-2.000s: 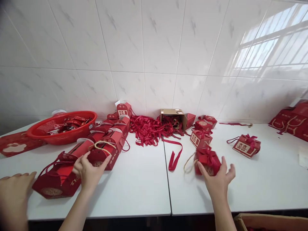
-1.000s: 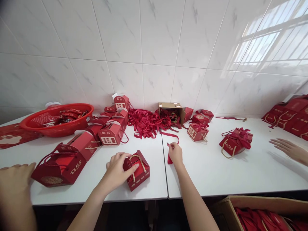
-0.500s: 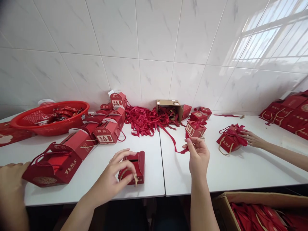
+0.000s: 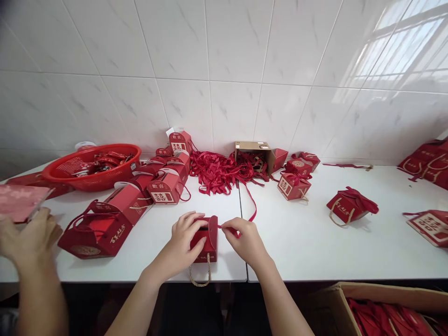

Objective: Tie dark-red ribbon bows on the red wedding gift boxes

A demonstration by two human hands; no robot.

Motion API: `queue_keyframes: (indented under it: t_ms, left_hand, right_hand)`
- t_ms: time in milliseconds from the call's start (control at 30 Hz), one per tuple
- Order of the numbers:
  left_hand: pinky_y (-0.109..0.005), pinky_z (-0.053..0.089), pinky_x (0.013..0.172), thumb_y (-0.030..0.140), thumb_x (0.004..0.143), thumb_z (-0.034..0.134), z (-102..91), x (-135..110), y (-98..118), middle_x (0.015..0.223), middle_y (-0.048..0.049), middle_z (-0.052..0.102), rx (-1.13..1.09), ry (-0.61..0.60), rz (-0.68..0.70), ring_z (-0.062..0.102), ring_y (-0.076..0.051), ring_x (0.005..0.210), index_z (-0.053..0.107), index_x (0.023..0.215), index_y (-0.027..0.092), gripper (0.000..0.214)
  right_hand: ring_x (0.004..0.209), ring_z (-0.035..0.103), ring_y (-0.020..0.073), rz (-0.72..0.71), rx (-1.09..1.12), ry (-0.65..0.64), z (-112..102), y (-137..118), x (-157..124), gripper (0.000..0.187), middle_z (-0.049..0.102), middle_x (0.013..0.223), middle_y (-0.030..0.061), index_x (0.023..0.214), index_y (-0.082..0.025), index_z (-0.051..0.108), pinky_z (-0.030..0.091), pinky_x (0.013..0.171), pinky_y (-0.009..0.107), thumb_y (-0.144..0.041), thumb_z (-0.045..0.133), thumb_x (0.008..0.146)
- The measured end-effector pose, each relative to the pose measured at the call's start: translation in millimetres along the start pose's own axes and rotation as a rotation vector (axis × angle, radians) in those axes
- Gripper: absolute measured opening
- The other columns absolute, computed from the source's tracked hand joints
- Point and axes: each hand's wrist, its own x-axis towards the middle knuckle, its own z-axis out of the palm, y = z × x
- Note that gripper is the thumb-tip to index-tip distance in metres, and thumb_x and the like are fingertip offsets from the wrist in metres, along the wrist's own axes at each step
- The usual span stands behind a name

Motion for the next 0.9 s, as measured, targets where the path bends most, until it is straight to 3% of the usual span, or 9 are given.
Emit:
queue_keyframes:
  t_ms: [200,767,900]
  left_hand:
    - [-0.051,0.034,0.105,0.019,0.089,0.043,7.7,6,-1,0.129,-0.008,0.05,-0.072,0.013,0.002,0.037,-0.026,0.126,0.054,0.115,0.025,0.029]
    - [-0.048,0.034,0.104,0.021,0.089,0.044,6.4,6,7,0.125,-0.0054,0.052,-0.146,-0.007,-0.028,0.04,-0.024,0.124,0.056,0.108,0.026,0.023]
    - [-0.048,0.038,0.098,0.02,0.089,0.044,10.7,9,7,0.119,-0.0059,0.056,-0.142,0.063,-0.049,0.045,-0.025,0.118,0.056,0.097,0.024,0.015]
  right_hand:
    - [0.07,0.063,0.0164,-0.059,0.004,-0.11,0,2,4,0.015,0.069,0.081,0.0036,0.085,-0.022,0.069,0.051,0.064,0.029,-0.017,0.055,0.086]
    - [0.074,0.065,0.017,-0.08,0.028,-0.168,-5,-1,11,0.013,0.071,0.083,0.0026,0.086,-0.024,0.071,0.052,0.067,0.03,-0.02,0.058,0.085]
    - [0.077,0.066,0.0178,-0.087,0.042,-0.176,1,-1,13,0.013,0.072,0.083,0.003,0.087,-0.024,0.071,0.052,0.069,0.031,-0.021,0.058,0.086]
